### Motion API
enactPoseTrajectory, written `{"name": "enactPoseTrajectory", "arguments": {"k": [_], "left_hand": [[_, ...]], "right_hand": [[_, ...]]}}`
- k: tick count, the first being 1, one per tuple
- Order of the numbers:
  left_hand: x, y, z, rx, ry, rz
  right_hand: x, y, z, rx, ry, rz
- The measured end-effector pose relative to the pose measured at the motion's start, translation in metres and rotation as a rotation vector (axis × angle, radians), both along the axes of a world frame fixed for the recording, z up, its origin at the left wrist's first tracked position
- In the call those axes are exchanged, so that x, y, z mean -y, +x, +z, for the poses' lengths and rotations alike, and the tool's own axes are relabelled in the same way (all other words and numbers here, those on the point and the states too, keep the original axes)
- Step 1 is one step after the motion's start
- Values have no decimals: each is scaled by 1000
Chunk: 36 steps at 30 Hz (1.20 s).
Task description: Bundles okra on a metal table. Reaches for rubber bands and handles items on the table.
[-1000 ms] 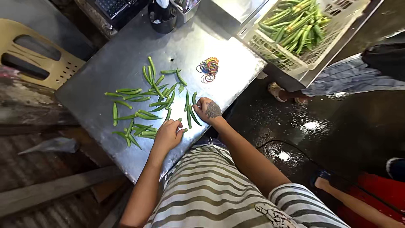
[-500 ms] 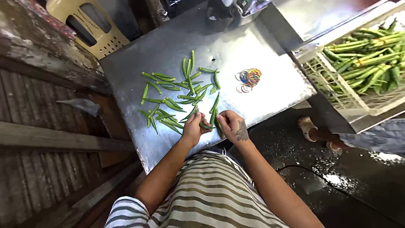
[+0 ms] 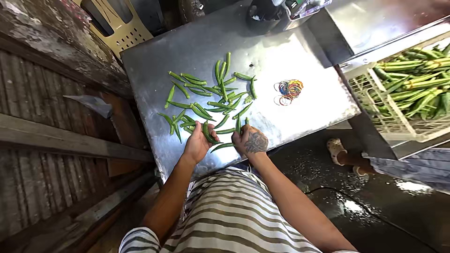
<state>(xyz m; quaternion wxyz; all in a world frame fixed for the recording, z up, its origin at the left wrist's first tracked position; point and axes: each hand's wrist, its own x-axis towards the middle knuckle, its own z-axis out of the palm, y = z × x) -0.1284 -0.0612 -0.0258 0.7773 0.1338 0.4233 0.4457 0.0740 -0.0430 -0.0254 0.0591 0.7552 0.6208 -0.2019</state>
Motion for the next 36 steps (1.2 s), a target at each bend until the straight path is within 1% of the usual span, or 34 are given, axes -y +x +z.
{"name": "enactPoseTrajectory", "arguments": {"k": [2,4,6,8,10,11,14,17,19,21,22,23,24,25,27,28,29,31,32,34,36], "left_hand": [[2,-2,-4,2,21,-1],[7,-3,-9,3,60,6],[11,-2,-13,-7,97,23],[9,0,-10,-4,44,129],[4,-4,-10,-30,-50,278],[3,-12,-13,-31,-56,316],[0,-44,-10,1,-76,329],[2,-68,-1,31,-139,359],[7,-77,1,88,-125,400],[11,-81,0,142,-91,454],[13,-81,-1,165,-68,479],[13,-79,-1,190,-48,509],[13,-76,-1,215,-30,541],[13,-73,0,229,-23,574],[14,-65,-2,218,6,596],[14,-61,-5,183,43,569],[14,-58,-9,144,107,535],[14,-53,-19,104,243,476],[15,-53,-21,100,282,462],[18,-61,-21,95,316,454],[13,-80,-19,-11,338,431]], "right_hand": [[1,0,6,-149,147,-4],[4,-2,12,-387,275,123],[5,-10,20,-631,297,253],[-1,-24,24,-732,281,255],[-14,-38,19,-685,285,229],[-22,-47,15,-630,283,245],[-46,-76,3,-446,218,358],[-62,-99,-19,-234,257,512],[-67,-107,-30,-155,303,552],[-68,-111,-28,-151,322,536],[-65,-112,-22,-191,360,526],[-58,-113,-14,-271,404,517],[-48,-114,-4,-400,423,507],[-35,-116,4,-557,389,495],[-3,-121,10,-868,171,419],[9,-123,8,-965,60,357],[17,-124,4,-1034,7,285],[16,-119,1,-1121,-38,152],[12,-114,5,-1140,-63,123],[4,-101,18,-1176,-112,145],[-6,-83,32,-1193,-139,235]]}}
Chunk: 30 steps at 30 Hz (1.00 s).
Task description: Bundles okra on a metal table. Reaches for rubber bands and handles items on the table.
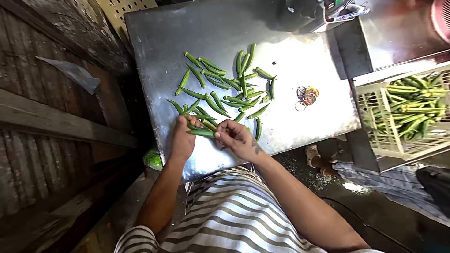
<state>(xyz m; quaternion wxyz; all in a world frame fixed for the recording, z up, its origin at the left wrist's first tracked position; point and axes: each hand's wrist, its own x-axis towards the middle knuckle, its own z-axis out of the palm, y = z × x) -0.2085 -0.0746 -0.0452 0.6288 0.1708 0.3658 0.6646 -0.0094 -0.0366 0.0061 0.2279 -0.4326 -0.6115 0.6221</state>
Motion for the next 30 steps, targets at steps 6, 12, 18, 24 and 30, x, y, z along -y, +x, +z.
{"name": "enactPoseTrajectory", "arguments": {"k": [6,12,18,24,30], "left_hand": [[10,-33,5,-416,-9,-524],[24,-1,10,-70,-292,-514],[20,-31,8,18,-392,-259],[5,-31,10,106,-322,-170],[-5,-12,3,165,-269,-176]], "right_hand": [[-26,7,20,236,246,465],[-43,-33,-16,463,425,6],[-58,-29,-76,889,805,-32],[-57,-28,-73,1023,684,-93],[-23,-34,-11,616,491,-126]]}}
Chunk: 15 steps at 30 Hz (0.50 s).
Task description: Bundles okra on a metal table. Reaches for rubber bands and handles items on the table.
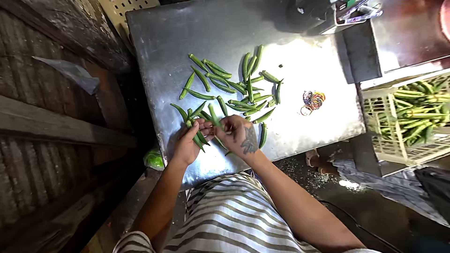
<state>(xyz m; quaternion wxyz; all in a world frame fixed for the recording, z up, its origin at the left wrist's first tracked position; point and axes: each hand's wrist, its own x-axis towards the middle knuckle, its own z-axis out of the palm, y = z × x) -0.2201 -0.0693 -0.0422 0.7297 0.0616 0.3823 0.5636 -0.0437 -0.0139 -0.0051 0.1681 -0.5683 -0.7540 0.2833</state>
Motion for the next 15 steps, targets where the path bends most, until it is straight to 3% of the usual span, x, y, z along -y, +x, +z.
{"name": "enactPoseTrajectory", "arguments": {"k": [3,7,12,15], "left_hand": [[-2,7,-4,90,41,8],[-8,6,-2,150,21,1],[-9,-6,-2,-24,42,-29],[-7,-14,-4,-31,63,-27]], "right_hand": [[3,5,8,-143,-64,48],[-37,18,4,-156,-84,-33],[-70,32,-1,-138,-144,-61],[-78,71,-14,-170,-168,-223]]}}
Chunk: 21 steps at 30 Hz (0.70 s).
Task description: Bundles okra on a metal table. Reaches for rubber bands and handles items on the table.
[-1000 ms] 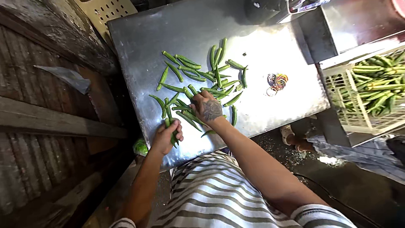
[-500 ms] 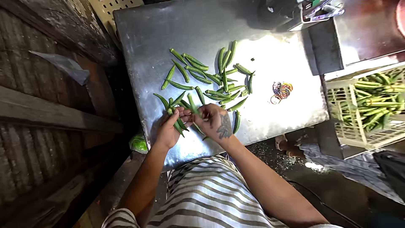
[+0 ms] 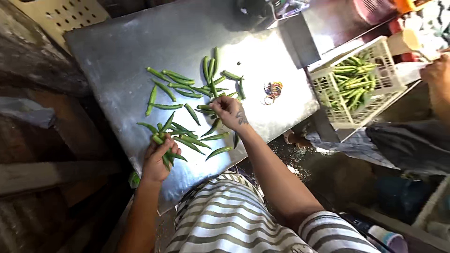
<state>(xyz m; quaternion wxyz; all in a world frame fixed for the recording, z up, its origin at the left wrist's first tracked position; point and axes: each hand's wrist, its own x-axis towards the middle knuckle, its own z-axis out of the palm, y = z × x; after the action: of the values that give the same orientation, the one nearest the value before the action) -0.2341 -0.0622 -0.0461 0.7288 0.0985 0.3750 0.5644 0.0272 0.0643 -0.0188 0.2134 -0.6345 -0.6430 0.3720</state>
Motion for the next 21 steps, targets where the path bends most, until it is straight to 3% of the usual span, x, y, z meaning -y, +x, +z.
{"name": "enactPoseTrajectory", "arguments": {"k": [5,7,12,21], "left_hand": [[1,-2,7,7,-55,-59],[-1,6,11,48,-74,-79],[-7,24,13,169,-35,-134],[-2,29,11,188,-16,-277]], "right_hand": [[-15,69,-8,202,-55,-236],[-21,81,-7,296,-40,-167],[-12,91,-29,354,120,232],[-3,85,-49,495,190,204]]}}
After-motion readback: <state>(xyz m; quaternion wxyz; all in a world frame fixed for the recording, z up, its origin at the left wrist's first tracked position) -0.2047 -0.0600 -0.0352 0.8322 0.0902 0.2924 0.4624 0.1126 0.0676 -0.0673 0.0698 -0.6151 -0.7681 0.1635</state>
